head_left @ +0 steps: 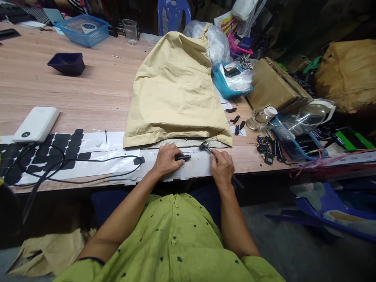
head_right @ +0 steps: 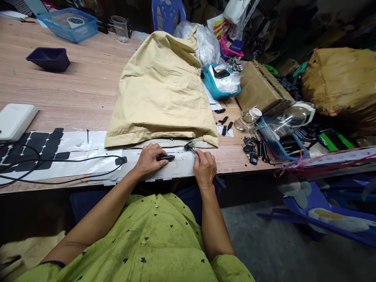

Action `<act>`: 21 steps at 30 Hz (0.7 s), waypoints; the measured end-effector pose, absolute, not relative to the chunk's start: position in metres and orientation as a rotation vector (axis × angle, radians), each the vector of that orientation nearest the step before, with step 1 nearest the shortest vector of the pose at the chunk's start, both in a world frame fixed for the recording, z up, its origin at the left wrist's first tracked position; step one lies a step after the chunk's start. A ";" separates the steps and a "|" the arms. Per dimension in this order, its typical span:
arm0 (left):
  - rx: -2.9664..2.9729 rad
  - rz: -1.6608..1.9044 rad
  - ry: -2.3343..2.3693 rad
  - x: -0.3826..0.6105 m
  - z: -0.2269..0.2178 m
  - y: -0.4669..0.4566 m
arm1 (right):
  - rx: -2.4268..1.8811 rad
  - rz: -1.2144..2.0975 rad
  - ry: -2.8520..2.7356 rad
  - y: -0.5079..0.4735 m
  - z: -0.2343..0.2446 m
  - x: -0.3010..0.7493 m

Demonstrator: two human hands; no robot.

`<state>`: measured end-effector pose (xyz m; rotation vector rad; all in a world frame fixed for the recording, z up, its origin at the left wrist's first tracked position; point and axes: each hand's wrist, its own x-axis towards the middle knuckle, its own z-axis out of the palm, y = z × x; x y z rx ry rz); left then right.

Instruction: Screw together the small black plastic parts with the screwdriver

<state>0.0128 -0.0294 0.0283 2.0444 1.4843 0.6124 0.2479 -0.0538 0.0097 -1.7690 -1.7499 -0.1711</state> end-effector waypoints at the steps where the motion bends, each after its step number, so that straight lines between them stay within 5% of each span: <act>1: 2.054 0.613 1.472 0.012 0.028 -0.030 | -1.797 -0.195 -1.742 -0.052 0.006 0.250; 21: 2.450 0.365 0.953 -0.017 0.038 -0.091 | -1.876 -0.270 -1.712 -0.053 0.000 0.235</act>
